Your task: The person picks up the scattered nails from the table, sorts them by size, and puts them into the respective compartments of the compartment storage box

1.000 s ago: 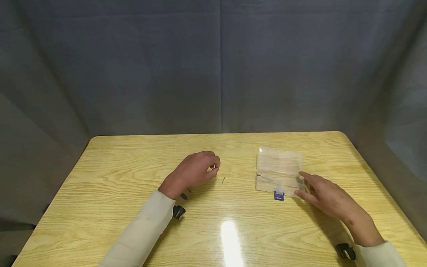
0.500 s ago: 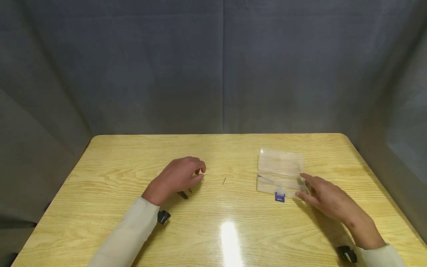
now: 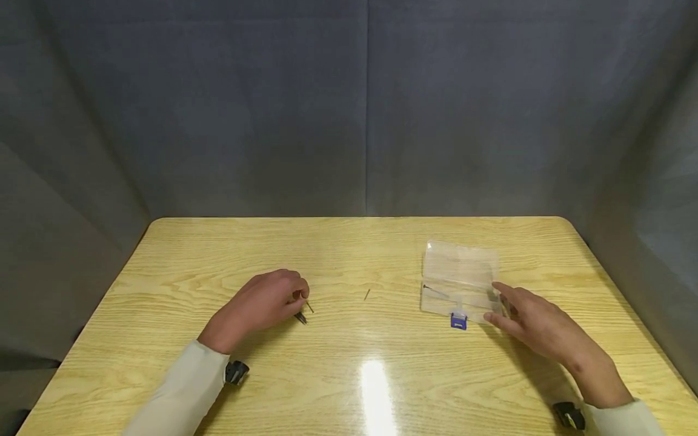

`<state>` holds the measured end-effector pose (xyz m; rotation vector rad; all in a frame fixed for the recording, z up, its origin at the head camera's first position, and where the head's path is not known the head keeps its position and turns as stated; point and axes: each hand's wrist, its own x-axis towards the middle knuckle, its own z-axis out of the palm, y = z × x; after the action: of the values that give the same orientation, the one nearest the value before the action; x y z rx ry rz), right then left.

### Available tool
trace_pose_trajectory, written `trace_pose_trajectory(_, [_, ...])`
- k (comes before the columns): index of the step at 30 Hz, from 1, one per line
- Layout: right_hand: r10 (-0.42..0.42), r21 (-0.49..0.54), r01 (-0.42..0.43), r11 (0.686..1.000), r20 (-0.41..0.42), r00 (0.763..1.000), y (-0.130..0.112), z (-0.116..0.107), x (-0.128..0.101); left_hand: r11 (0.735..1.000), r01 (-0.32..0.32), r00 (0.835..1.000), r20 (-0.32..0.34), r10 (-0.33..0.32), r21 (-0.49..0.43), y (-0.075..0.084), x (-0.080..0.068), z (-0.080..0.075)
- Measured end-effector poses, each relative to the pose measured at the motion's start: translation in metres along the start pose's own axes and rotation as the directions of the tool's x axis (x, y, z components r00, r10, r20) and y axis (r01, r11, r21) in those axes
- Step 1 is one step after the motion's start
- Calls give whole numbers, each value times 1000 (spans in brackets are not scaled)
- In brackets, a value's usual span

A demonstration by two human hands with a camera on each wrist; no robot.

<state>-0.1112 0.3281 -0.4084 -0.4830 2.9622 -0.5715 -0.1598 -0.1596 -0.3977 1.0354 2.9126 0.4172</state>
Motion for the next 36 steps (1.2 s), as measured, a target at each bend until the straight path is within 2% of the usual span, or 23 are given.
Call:
trace_pose_trajectory(6, [-9, -4, 9, 1000, -9, 1000, 1, -1, 0, 1000, -7, 1000, -27, 8, 28, -10, -11, 2])
trace_pose_trajectory(13, [-8, -16, 8, 1000, -14, 1000, 1, 0, -1, 1000, -19, 1000, -8, 19, 19, -17, -18, 4])
trace_pose_trajectory(31, [-8, -8, 8, 1000, -12, 1000, 1, 0, -2, 998, -52, 999, -14, 52, 24, -20, -20, 9])
trace_pose_trajectory(36, [-2, -13, 2, 1000, -10, 1000, 0, 0, -1, 999, -49, 999, 8, 49, 8, -20, -21, 8])
